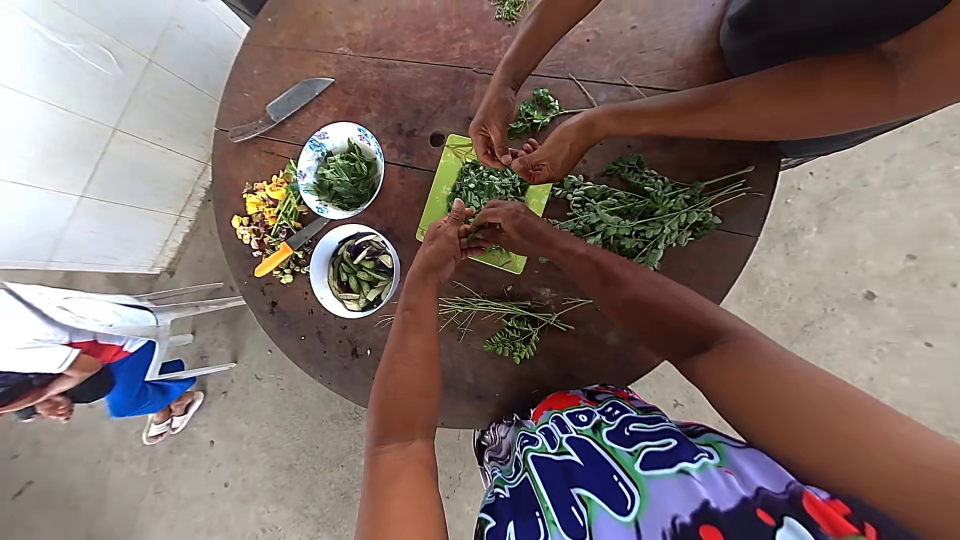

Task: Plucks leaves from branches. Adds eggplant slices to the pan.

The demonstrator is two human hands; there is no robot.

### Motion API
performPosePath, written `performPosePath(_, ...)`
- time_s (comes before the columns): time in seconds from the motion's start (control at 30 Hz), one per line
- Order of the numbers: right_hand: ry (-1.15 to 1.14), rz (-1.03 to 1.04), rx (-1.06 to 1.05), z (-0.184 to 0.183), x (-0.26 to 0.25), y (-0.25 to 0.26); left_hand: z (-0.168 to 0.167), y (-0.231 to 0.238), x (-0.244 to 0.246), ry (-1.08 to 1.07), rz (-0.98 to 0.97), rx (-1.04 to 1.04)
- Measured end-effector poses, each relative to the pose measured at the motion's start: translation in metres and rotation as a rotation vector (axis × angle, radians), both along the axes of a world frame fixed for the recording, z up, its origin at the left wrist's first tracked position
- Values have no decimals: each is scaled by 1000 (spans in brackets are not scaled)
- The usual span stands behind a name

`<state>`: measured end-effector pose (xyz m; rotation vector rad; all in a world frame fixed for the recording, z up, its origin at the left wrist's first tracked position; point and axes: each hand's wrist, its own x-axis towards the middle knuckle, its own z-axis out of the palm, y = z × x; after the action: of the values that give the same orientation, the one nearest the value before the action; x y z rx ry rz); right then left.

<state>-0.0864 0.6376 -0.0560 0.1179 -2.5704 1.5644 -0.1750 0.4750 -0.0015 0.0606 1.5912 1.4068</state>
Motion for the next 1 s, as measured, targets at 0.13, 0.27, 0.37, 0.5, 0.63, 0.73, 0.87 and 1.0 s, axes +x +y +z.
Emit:
performPosePath(0.13,-39,-41,-68,11,-1,-2,5,-9,-2,46,-31,37)
performPosePath(0.27,-159,-79,-138,15,-1,-1,-1,-10,-2,191,-27,-30)
performPosePath(0.37,-257,-99,-254,19,-2,-4,-2,-7,-2,270,-26,-91)
performPosePath(0.5,-330,-156,-399,23,-3,-6,-2,-4,-4,319,-72,-141)
performPosePath(0.63,-371,-179,-410,17,-3,3,-1,-8,-7,328,-91,-172)
performPosePath(0.73,-393,-200,-367,12,-3,10,-1,-11,-10,340,-91,-199)
performPosePath(0.87,-252,-117,-16,-6,-7,19,-3,-9,-10,375,-99,-229)
performPosePath(1.0,-137,-76,17,0,-11,11,-6,0,-6,403,-139,-230)
